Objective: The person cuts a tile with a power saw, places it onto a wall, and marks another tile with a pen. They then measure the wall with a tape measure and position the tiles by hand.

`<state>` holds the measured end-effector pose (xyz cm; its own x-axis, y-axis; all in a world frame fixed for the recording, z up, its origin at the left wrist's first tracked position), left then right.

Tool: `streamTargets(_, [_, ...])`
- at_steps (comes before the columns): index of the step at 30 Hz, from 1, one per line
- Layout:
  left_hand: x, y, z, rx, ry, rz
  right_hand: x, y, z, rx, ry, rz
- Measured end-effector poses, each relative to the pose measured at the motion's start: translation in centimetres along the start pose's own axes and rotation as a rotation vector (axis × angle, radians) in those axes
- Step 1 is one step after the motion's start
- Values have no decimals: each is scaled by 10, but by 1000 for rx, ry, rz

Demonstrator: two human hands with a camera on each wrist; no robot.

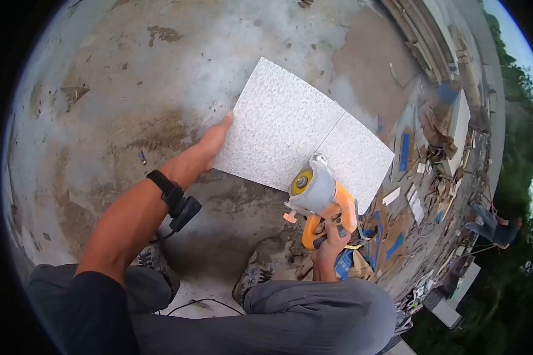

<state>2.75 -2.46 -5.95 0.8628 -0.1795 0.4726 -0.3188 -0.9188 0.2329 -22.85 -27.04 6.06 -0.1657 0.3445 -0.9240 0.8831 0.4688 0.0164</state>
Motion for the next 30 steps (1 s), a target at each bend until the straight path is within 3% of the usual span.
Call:
streamTargets(17, [15,8,-18,45,-30,60,7,-2,-15,5,-14,33])
streamTargets(27, [0,2,2,-8,-29,13,6,2,-22,2,-31,76])
streamTargets(30, [8,6,-10,52,-46,66,10,-3,-22,18,-39,80])
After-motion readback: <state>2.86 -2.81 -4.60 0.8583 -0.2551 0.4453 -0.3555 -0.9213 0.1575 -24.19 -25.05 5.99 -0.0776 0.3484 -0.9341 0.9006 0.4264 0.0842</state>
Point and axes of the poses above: each hand's wrist, its own z-axis towards the middle knuckle, its own y-axis out of the palm, x = y × z, the point moved 7 cm from there along z, towards the middle knuckle, and after that the axes turned 9 degrees about z, right-handed, at the moved point
